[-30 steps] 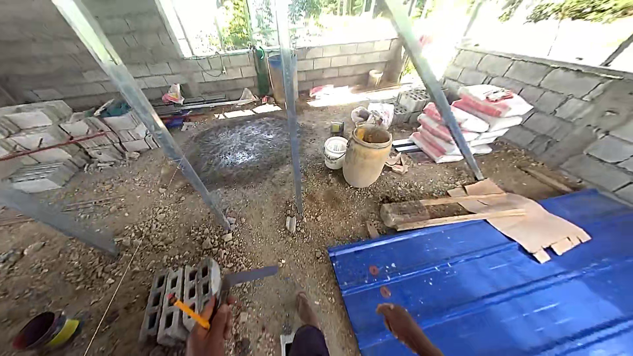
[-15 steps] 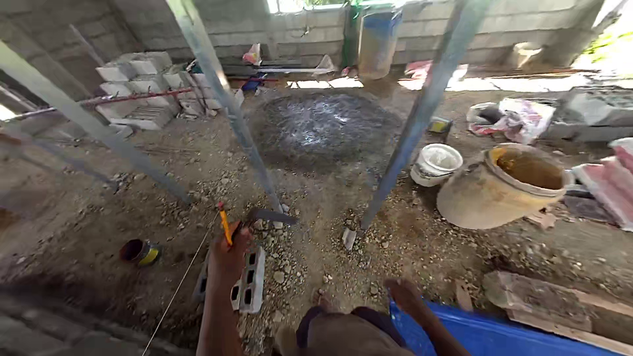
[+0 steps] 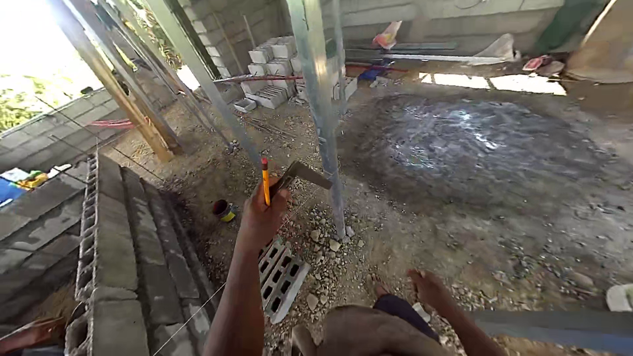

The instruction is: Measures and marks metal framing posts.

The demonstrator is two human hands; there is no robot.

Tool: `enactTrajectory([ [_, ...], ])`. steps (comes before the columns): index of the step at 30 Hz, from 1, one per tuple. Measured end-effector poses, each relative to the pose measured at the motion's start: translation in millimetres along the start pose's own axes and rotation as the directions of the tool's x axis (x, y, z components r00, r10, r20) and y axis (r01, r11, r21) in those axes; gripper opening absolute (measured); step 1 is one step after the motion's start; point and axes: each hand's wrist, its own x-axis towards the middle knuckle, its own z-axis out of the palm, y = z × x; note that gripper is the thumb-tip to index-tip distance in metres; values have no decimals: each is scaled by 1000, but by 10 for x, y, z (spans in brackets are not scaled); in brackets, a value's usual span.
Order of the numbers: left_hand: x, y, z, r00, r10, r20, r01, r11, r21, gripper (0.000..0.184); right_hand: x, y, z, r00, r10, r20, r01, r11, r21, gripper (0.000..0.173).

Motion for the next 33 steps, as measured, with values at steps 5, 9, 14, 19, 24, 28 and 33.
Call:
enactTrajectory([
  [5,642,210,419,998,34,-58,-30,997,76,32,877,-653,-781,990,27,142,0,982,-188,56],
  [9,1208,345,699,996,54,-72,-41,985,167,32,1456,-965,-1160,984,-10,177,45,979,-198,56],
  [14,1834,171,1057,1000,-9,-12,11,968,251,32,1865,-1017,-1231,982,-18,188,44,990,-137,53],
  [19,2121,-141,1280,995,-91,45,67,924,377,32,1978,-928,-1114,969,20,246,-1,997,-76,50],
  [24,2203,-357,1404,990,-133,43,103,901,422,35,2075,-916,-1100,957,-7,290,31,997,-78,51],
  [28,2212,-488,1441,991,-126,50,92,899,428,36,2114,-987,-1071,956,-11,292,30,998,-61,51],
  [33,2240,-574,1410,992,-113,48,81,895,438,37,2150,-1142,-993,948,-45,314,60,997,-38,52],
])
